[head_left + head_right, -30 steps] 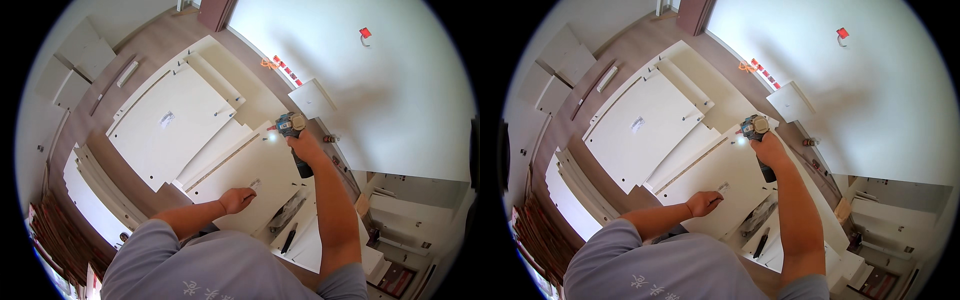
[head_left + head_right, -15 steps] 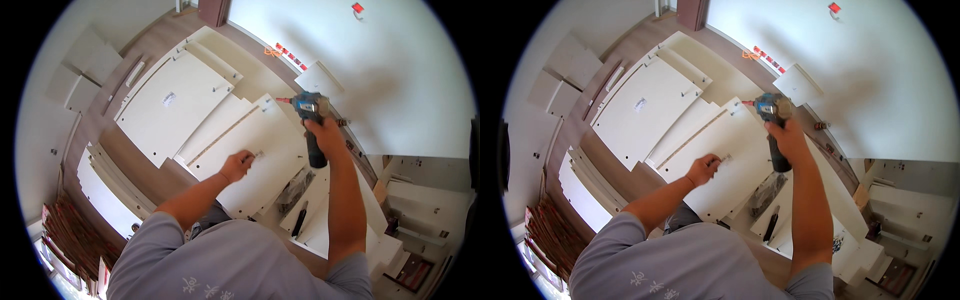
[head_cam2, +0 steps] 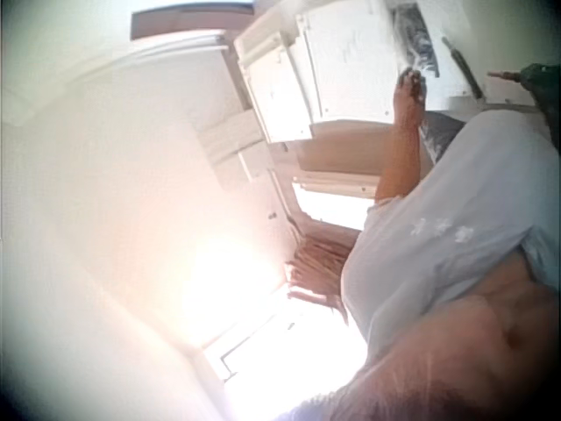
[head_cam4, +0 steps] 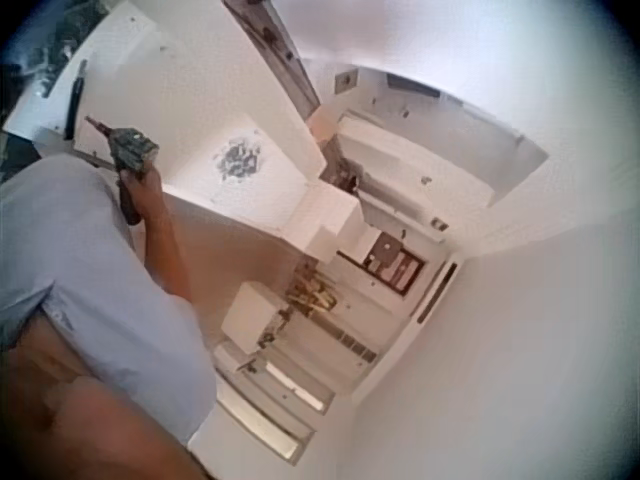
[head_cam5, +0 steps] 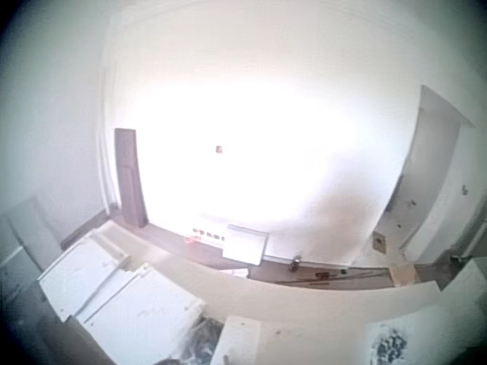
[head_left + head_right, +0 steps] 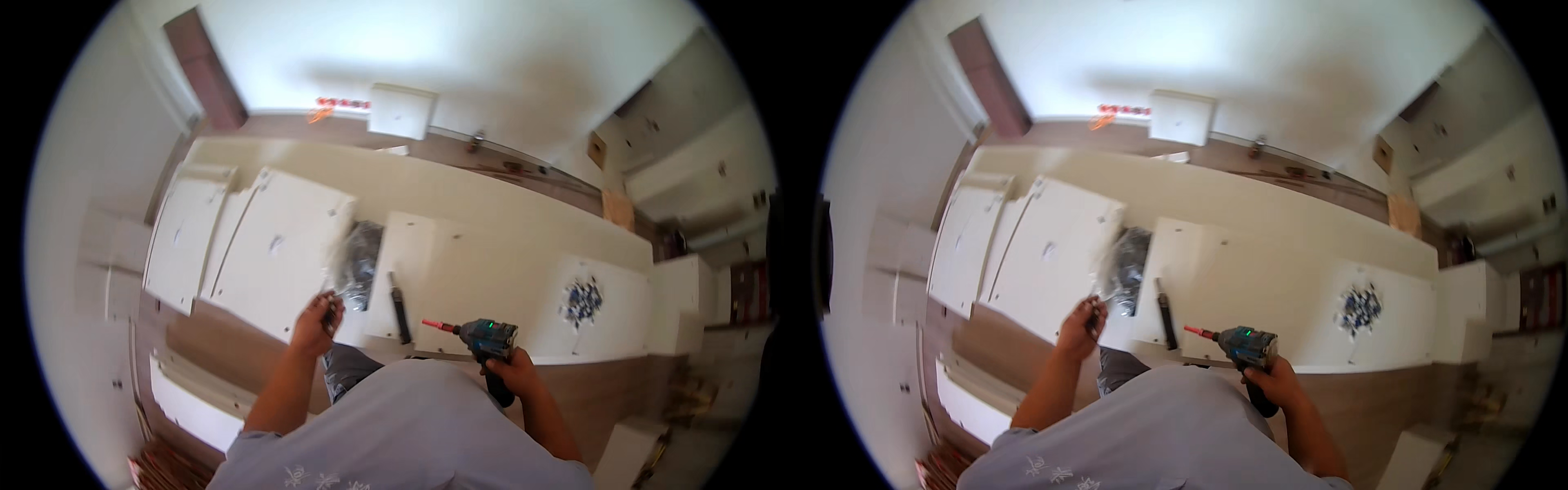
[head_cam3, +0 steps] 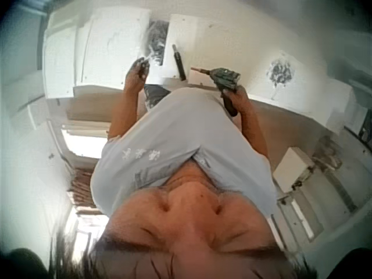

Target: The person assembles white furniture panels by first using a screwdriver to tighten a fastener and then using a power drill to drive screws into pre-drilled holes.

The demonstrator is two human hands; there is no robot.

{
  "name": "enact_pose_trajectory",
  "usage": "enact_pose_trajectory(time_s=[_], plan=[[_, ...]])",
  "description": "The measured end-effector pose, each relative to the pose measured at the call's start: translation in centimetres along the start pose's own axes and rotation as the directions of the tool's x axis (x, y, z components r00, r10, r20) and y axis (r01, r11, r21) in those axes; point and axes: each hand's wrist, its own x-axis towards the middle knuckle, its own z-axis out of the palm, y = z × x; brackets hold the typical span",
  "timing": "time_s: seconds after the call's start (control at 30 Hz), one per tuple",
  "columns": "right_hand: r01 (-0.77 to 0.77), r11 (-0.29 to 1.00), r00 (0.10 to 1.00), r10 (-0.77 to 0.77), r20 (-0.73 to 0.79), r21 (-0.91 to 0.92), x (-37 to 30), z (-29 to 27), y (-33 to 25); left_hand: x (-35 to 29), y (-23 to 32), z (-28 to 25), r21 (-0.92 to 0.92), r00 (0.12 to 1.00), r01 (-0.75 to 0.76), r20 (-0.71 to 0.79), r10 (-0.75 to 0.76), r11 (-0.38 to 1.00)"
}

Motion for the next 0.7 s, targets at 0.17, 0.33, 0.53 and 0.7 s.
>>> enact_pose_trajectory(time_s=[0.17,0.33,0.53,0.7], plan=[[0.012,0.999,0.987,-0.006,-0.158,0.042,-8.1,-6.6,3.1,1.0,-11.2,10.8,0.084,0.894,0.396,0.192,-0.405,0.915],[0.077,0.997,0.969,-0.078,-0.234,-0.011,-10.3,-9.7,5.9,1.9,-17.1,17.8,0.322,0.836,0.448,0.18,-0.519,0.834],[0.155,0.988,0.965,-0.146,-0.218,0.025,-10.3,-10.7,5.6,2.8,-19.7,18.3,0.27,0.893,0.364,0.17,-0.416,0.891],[0.148,0.989,0.98,-0.146,-0.135,0.011,-7.5,-10.0,4.4,1.0,-17.8,17.2,0.269,0.934,0.285,0.139,-0.33,0.92]])
